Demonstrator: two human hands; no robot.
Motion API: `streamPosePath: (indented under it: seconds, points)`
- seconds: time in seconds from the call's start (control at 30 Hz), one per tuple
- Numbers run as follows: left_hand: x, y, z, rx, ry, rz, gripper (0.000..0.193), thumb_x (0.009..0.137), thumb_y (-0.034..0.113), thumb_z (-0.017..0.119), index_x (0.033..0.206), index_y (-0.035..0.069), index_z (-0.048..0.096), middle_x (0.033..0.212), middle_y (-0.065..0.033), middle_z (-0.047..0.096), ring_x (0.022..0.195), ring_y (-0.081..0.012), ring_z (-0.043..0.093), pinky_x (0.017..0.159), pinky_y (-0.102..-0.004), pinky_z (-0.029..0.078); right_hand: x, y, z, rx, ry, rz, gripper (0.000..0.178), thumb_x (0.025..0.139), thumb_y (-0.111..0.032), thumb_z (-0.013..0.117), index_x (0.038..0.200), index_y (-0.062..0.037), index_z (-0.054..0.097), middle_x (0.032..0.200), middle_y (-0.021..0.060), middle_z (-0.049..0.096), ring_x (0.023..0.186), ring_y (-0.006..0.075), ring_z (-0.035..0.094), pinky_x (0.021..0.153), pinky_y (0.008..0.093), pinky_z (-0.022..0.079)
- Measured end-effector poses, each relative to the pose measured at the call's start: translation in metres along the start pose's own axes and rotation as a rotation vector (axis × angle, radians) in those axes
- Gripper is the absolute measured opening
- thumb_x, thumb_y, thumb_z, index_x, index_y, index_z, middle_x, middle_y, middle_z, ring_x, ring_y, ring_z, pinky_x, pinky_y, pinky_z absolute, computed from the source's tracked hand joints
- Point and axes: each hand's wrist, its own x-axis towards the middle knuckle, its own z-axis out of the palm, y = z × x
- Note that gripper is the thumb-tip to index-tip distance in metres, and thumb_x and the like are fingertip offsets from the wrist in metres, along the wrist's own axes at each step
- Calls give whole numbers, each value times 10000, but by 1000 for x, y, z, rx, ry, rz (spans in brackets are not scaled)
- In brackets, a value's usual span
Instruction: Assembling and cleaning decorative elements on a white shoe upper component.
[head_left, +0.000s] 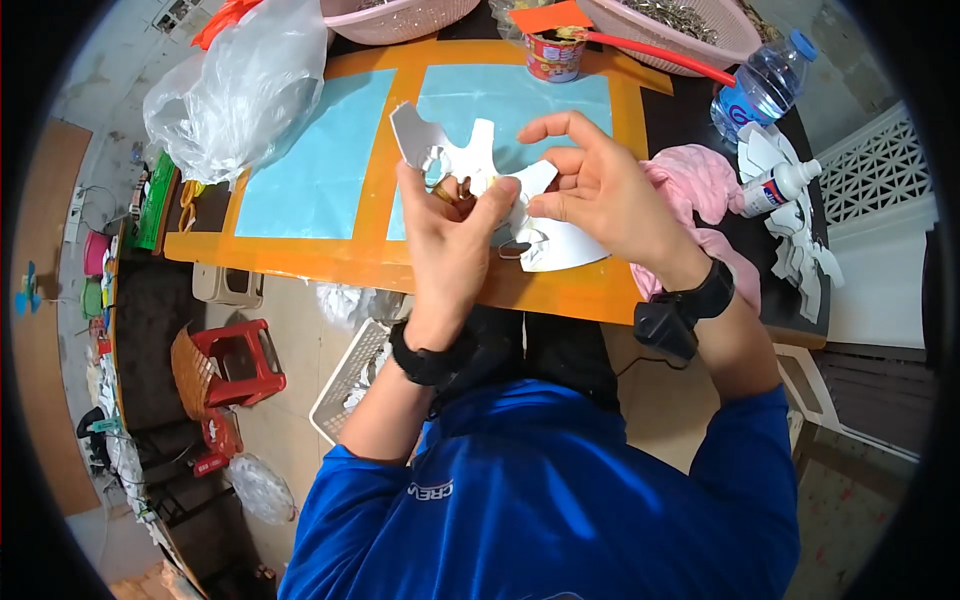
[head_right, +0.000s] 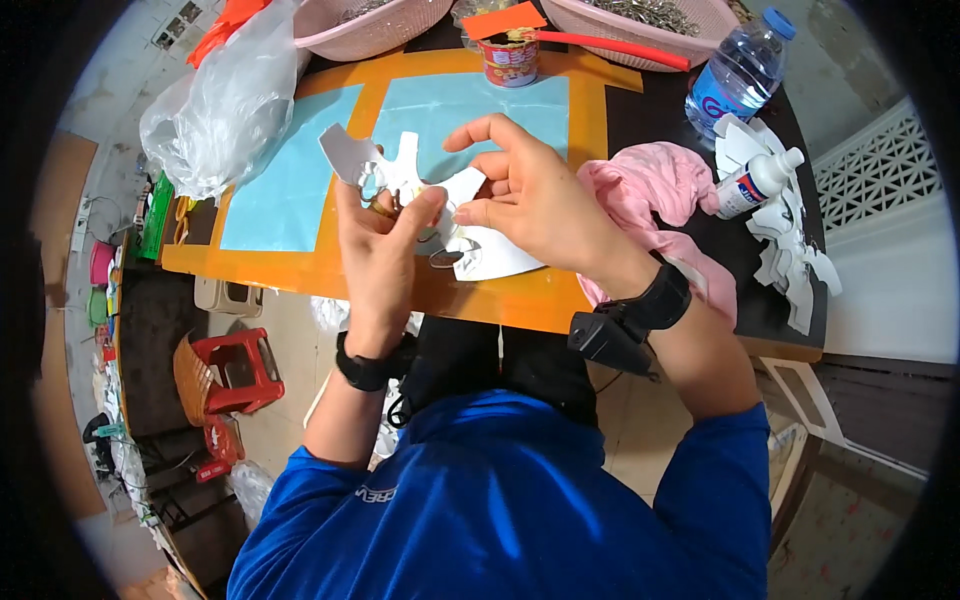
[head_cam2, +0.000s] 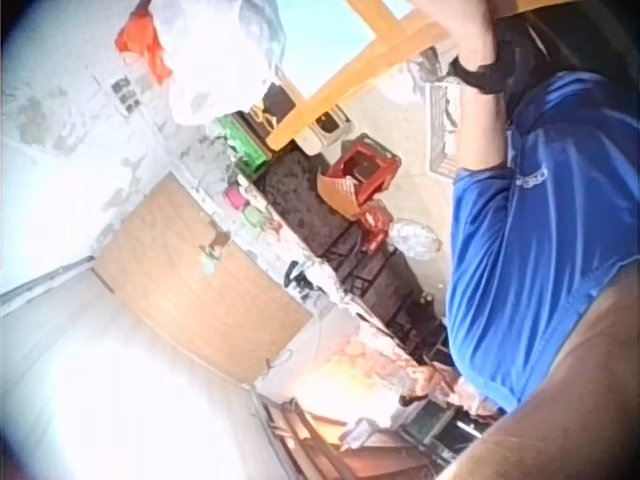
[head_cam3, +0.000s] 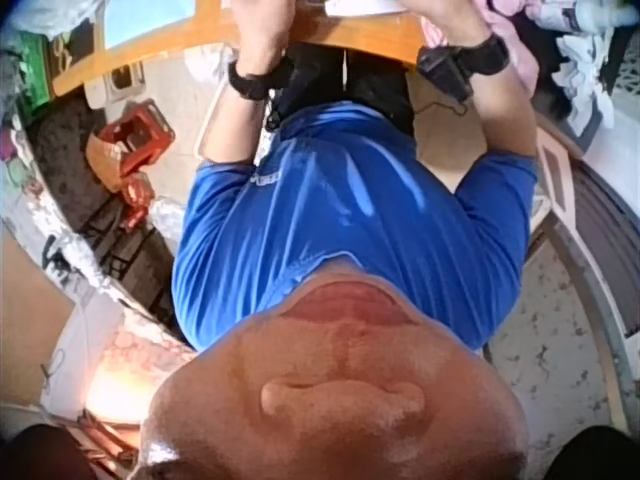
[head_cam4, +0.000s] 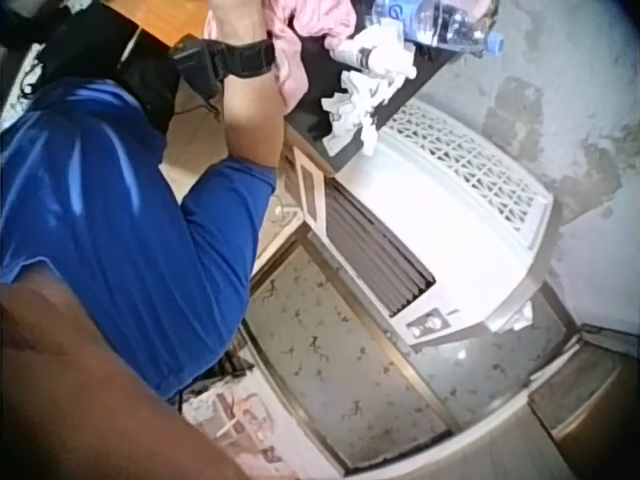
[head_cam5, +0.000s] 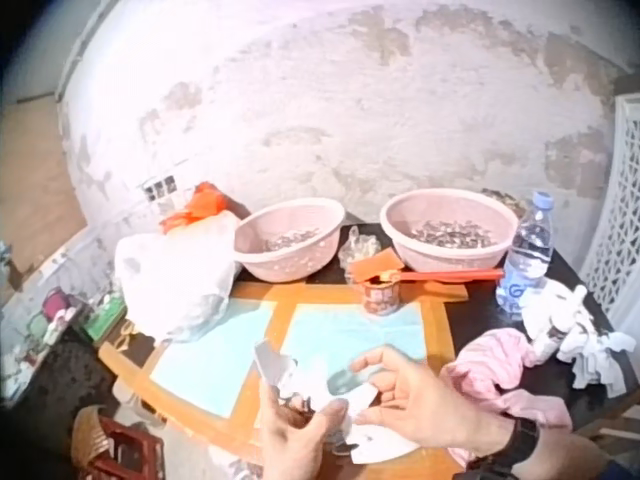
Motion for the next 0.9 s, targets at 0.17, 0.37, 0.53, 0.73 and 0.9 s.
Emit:
streamPosePath:
  seconds: [0.17, 0.37, 0.53, 0.73, 0.9]
  points:
    - [-5, -4, 10, 44, 49, 31, 491, 884, 2, 615, 1294, 44, 349, 948, -56, 579, 834, -104, 563, 716, -248, 474, 0, 4, -2, -9, -28, -8, 469, 833, 135, 595, 1238, -37, 433, 980, 92, 616, 853, 86, 612, 725, 216, 501]
    - [-2, 7, 5, -223, 76, -249, 516, 870, -46, 599, 1278, 56, 301, 997, -74, 569, 844, -106, 578, 697, -247, 485, 0, -4, -5, 120, -68, 0, 433, 865, 105, 577, 1249, -28, 426, 993, 106, 649, 883, 100, 634, 729, 232, 520]
    - [-2, 5, 9, -68, 55, -37, 528, 872, -31, 597, 1309, 78, 322, 1039, -75, 544, 898, -125, 579, 740, -255, 492, 2, -5, -4, 201, -57, 45, 423, 883, 35, 612, 1259, -19, 427, 981, 108, 664, 875, 103, 640, 722, 232, 518]
    - [0, 2, 13, -190, 54, -152, 488, 862, -25, 605, 1272, 85, 365, 1014, -50, 577, 912, -119, 587, 760, -271, 488, 2, 7, -3, 171, 10, 19, 435, 869, -10, 662, 1243, -22, 440, 988, 117, 667, 850, 113, 647, 722, 232, 514]
    - [6, 3, 0, -457, -58, -510, 407, 903, 178, 639, 1279, 113, 495, 1086, -19, 611, 943, -134, 578, 834, -321, 465, 0, 1, -10, 308, 24, 65, 423, 859, 2, 669, 1219, -17, 446, 973, 135, 669, 822, 130, 655, 714, 239, 518]
